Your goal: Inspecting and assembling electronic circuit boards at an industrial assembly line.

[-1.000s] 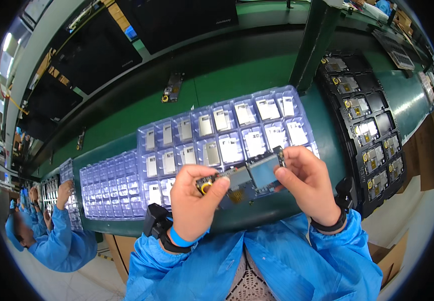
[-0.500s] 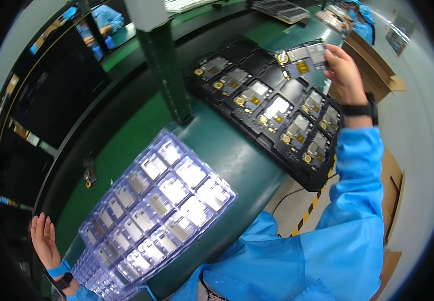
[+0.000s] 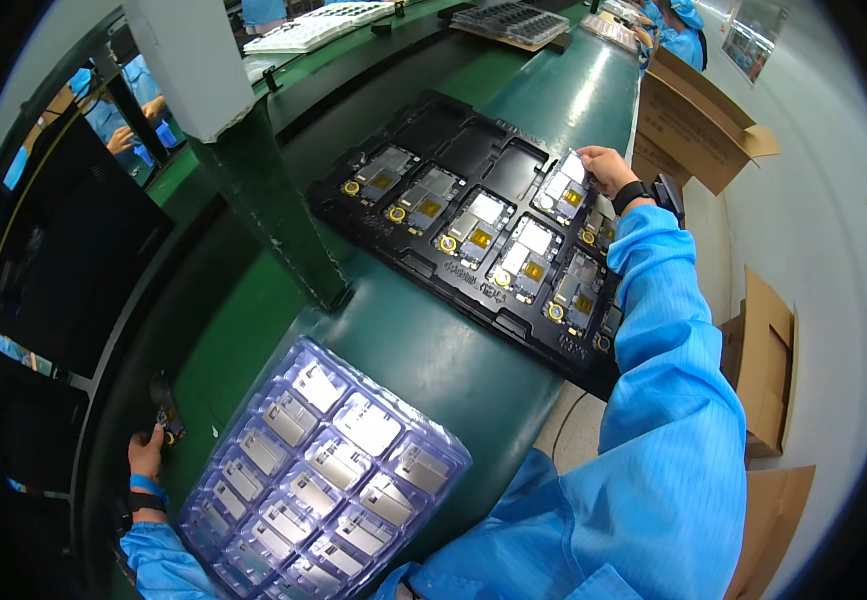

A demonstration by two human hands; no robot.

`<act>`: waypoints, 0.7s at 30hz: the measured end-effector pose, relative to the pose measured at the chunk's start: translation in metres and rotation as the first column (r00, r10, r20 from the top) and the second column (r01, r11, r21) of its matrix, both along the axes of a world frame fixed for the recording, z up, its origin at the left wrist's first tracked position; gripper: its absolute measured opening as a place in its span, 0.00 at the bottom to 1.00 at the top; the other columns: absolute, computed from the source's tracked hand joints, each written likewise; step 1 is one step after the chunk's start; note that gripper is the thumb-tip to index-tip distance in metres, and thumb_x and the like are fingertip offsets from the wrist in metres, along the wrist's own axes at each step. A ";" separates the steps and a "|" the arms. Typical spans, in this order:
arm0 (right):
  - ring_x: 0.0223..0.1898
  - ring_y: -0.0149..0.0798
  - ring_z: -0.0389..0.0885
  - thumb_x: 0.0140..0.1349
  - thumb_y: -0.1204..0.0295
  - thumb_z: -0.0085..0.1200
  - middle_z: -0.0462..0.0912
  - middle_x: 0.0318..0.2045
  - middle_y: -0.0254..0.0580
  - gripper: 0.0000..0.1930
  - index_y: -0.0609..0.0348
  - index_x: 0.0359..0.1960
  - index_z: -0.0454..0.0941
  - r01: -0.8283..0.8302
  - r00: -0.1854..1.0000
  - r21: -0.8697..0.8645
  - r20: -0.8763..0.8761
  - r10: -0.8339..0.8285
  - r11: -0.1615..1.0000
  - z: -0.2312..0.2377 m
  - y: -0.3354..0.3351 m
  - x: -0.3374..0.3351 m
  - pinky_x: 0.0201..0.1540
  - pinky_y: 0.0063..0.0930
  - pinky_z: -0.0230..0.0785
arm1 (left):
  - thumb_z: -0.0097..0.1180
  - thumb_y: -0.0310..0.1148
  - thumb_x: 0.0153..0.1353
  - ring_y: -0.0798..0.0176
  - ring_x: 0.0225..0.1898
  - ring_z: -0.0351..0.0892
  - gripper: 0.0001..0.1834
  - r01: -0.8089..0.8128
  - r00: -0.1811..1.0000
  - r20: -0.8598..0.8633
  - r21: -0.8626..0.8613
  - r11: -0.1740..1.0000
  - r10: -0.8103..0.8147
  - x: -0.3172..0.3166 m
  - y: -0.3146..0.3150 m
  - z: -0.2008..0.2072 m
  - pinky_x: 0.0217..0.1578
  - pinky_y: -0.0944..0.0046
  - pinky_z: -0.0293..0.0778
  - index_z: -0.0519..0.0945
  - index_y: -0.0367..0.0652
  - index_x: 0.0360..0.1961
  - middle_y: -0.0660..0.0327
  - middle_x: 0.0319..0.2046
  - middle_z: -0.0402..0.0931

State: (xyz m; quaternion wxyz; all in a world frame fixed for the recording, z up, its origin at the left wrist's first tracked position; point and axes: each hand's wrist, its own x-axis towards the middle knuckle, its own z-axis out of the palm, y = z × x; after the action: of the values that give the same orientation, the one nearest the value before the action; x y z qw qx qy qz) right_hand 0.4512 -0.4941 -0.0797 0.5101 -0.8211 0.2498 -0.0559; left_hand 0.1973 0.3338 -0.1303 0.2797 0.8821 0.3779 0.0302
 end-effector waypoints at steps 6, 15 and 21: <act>0.21 0.30 0.72 0.55 0.72 0.47 0.77 0.21 0.33 0.11 0.52 0.38 0.80 -0.169 0.982 -0.167 0.057 0.180 0.971 -0.013 -0.004 -0.002 0.25 0.23 0.65 | 0.62 0.48 0.46 0.53 0.41 0.73 0.33 0.166 0.985 -0.081 0.230 0.959 -0.152 0.022 -0.025 0.004 0.42 0.62 0.68 0.72 0.25 0.39 0.44 0.37 0.74; 0.54 0.54 0.62 0.49 0.55 0.57 0.64 0.54 0.50 0.21 0.32 0.47 0.73 0.057 0.998 -0.785 0.060 -0.016 0.617 -0.023 0.038 -0.041 0.52 0.52 0.56 | 0.65 0.36 0.43 0.64 0.29 0.71 0.18 0.084 0.996 0.022 -0.024 0.996 -0.083 0.037 -0.029 0.007 0.31 0.64 0.69 0.73 0.32 0.27 0.55 0.26 0.73; 0.49 0.55 0.67 0.45 0.57 0.61 0.71 0.44 0.53 0.27 0.51 0.47 0.71 0.135 0.959 -0.817 0.250 0.134 0.561 -0.009 0.026 -0.027 0.49 0.43 0.61 | 0.59 0.24 0.48 0.63 0.37 0.73 0.13 0.302 0.911 0.302 -0.023 0.953 -0.281 0.014 -0.011 0.047 0.39 0.64 0.69 0.76 0.32 0.36 0.56 0.33 0.76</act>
State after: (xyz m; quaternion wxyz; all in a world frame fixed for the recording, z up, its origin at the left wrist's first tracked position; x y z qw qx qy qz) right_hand 0.4239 -0.4685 -0.0886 0.0957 -0.9467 0.1185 -0.2837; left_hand 0.2111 0.3227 -0.0834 0.3646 0.9039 0.1966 0.1064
